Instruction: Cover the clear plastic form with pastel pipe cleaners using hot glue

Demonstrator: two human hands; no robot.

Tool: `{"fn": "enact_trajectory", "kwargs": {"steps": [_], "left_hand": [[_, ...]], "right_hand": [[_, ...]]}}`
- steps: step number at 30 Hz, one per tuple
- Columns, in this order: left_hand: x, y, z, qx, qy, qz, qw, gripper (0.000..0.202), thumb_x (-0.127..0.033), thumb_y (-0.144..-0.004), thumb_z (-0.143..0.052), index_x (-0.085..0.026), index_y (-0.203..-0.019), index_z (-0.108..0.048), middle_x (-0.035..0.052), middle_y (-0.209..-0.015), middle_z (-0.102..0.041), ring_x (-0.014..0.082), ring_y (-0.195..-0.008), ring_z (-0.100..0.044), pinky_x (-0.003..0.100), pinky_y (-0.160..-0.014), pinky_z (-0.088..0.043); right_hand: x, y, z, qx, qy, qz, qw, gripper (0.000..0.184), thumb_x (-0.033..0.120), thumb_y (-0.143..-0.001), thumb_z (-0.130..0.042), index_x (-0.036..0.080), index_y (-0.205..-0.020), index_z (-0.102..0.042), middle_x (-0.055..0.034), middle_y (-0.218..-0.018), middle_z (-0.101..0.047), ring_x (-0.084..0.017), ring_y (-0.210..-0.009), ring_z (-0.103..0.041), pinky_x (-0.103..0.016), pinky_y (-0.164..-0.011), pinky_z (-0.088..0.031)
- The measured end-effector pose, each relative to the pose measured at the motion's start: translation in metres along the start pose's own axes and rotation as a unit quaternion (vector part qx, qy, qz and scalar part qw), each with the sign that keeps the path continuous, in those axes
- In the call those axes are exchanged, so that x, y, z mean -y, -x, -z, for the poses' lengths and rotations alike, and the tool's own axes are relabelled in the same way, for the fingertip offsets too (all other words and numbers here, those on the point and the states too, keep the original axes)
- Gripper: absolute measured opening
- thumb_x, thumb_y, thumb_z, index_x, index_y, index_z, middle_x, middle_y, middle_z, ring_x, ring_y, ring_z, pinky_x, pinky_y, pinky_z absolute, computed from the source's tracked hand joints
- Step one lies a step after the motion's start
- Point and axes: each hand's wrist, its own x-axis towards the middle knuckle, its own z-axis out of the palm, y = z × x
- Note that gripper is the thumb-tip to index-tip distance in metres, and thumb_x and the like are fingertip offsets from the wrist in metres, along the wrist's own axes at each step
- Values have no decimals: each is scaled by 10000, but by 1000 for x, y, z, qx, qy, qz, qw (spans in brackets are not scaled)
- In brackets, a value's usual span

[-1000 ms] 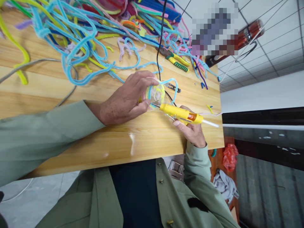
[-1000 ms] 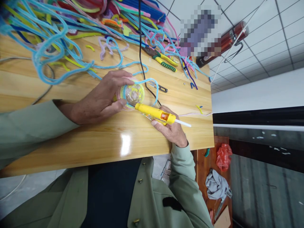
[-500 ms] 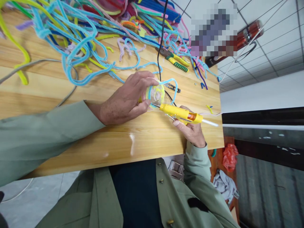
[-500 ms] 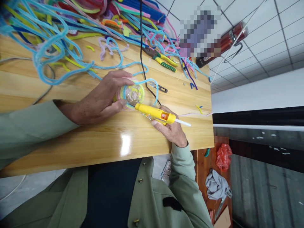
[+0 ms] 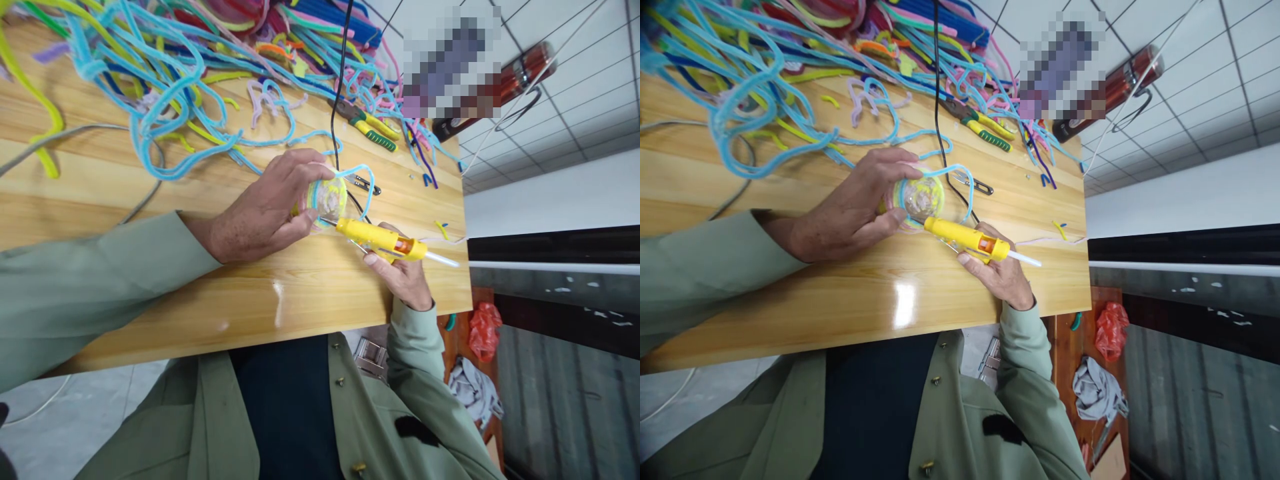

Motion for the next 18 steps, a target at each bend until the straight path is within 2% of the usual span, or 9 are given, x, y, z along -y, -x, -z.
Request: {"fn": "enact_trajectory", "kwargs": {"steps": [2, 6, 13, 18], "left_hand": [[-2, 0, 1, 5, 3, 12, 1000, 507, -302, -1148, -512, -328, -1643, -407, 153, -1614, -574, 366, -1573, -532, 699, -1341, -463], [0, 0, 0, -6, -5, -14, 1000, 492, -353, -1160, -517, -278, -1635, -414, 176, -1574, -578, 374, -1547, -546, 720, -1307, -497], [2, -1, -2, -14, -18, -34, 999, 478, -346, -1177, -503, -215, -1627, -414, 195, -1551, -577, 377, -1525, -559, 714, -1281, -536], [3, 0, 0, -1, -11, -24, 1000, 482, -350, -1178, -500, -245, -1638, -404, 176, -1572, -562, 364, -1550, -542, 684, -1303, -527]], "right_hand": [[0, 0, 0, -2, -10, 3, 1000, 383, 572, -1031, -777, 270, -845, -634, -11, -853, -555, -225, -762, -550, -401, -693, -472], [0, 1, 0, -1, -21, 5, 1000, 372, 541, -1027, -798, 267, -841, -629, -2, -868, -536, -214, -756, -543, -388, -694, -441], [-2, 0, -1, 4, -8, -14, 1000, 398, 633, -1019, -765, 278, -884, -646, -21, -881, -590, -240, -782, -573, -412, -717, -486], [-5, 2, 0, 6, -3, 1, 1000, 343, 578, -1041, -757, 275, -905, -671, -20, -901, -594, -236, -801, -598, -408, -727, -493]]}}
